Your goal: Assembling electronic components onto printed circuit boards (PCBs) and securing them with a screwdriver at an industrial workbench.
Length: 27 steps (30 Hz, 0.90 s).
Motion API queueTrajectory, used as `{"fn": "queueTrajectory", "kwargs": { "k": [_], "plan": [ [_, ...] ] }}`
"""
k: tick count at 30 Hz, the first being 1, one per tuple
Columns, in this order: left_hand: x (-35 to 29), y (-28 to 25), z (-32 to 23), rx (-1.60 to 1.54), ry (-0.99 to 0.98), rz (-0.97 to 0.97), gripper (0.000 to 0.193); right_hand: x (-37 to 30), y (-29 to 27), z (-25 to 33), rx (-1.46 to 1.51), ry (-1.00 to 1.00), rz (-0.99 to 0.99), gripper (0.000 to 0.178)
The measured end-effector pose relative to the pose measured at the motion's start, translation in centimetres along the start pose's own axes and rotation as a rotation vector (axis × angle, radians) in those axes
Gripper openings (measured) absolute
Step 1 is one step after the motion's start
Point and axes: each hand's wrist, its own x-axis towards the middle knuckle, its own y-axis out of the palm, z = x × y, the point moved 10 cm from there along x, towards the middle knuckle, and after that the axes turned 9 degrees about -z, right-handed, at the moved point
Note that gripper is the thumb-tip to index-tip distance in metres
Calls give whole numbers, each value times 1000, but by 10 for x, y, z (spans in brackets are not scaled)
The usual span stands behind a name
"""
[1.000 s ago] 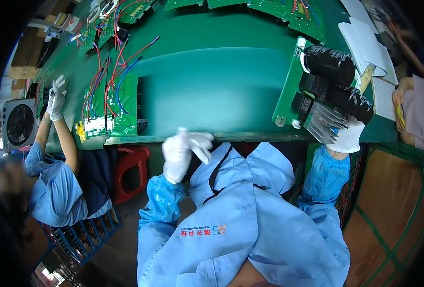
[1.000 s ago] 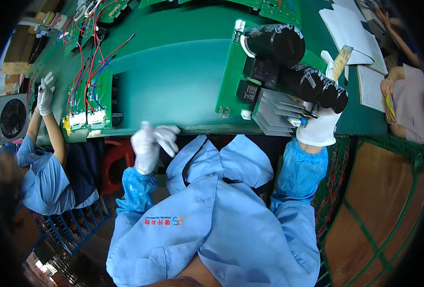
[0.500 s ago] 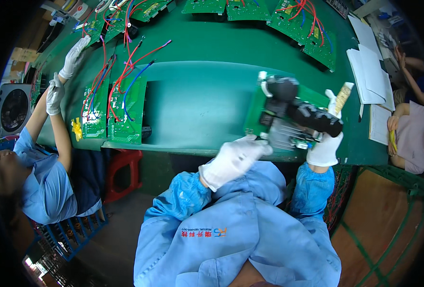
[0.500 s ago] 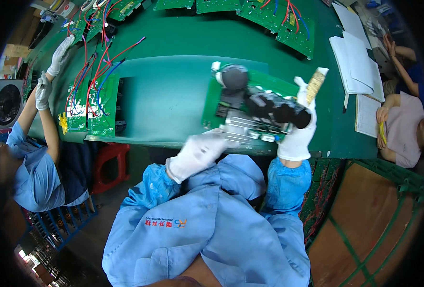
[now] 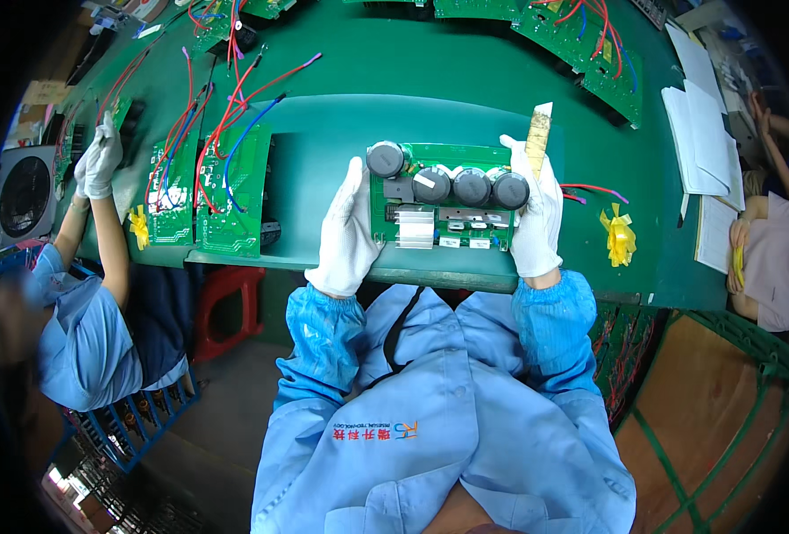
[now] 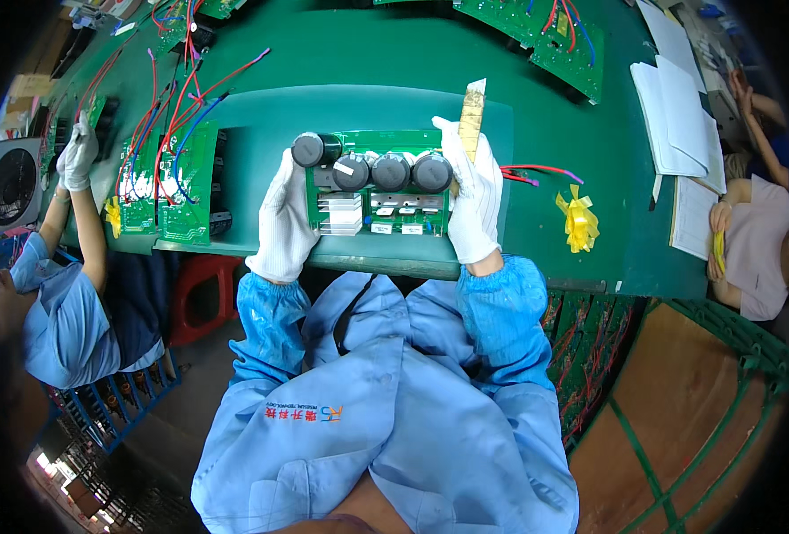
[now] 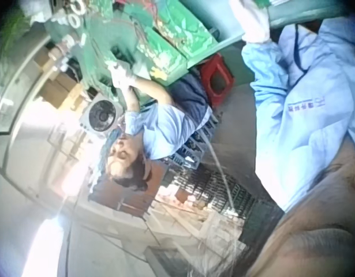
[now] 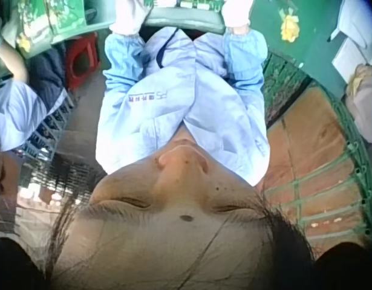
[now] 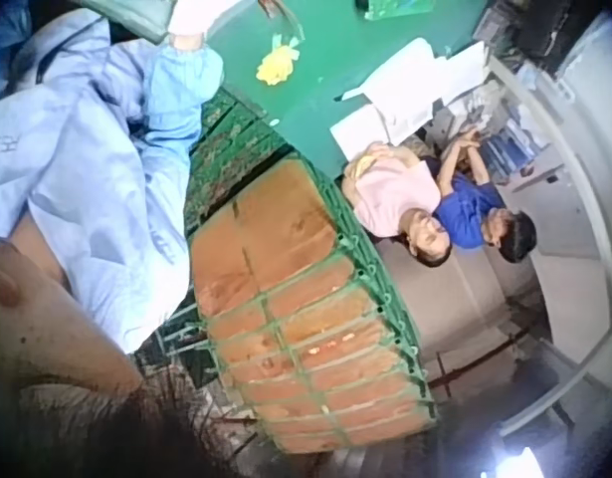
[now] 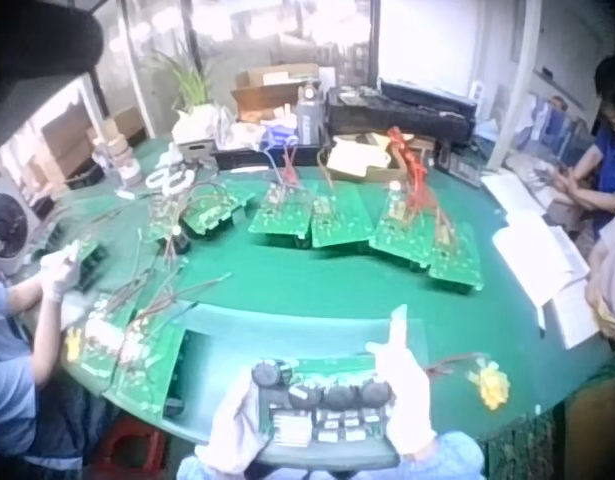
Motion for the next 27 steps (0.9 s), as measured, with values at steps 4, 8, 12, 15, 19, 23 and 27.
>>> {"fn": "queueTrajectory", "kwargs": {
  "k": [4,8,12,15,19,23,27],
  "plan": [
    [7,-13,4,-78,-17,-18,50,0,3,1,-195,-35,25,45],
    [10,-21,7,-148,-51,-29,44,-2,2,-20,74,212,-11,42],
    [10,-22,7,-122,-47,-79,41,-4,2,-27,123,335,-36,52],
    [13,-33,9,-97,-26,-158,42,-4,2,-23,186,385,-52,52],
    [10,-26,5,-92,-2,-133,45,-3,2,-18,229,354,-70,51],
    [8,-14,3,-104,-13,17,47,-2,2,-17,207,333,-57,47],
    [7,-17,3,-94,-15,-39,46,-3,2,-17,150,303,-43,39]
  ]
}}
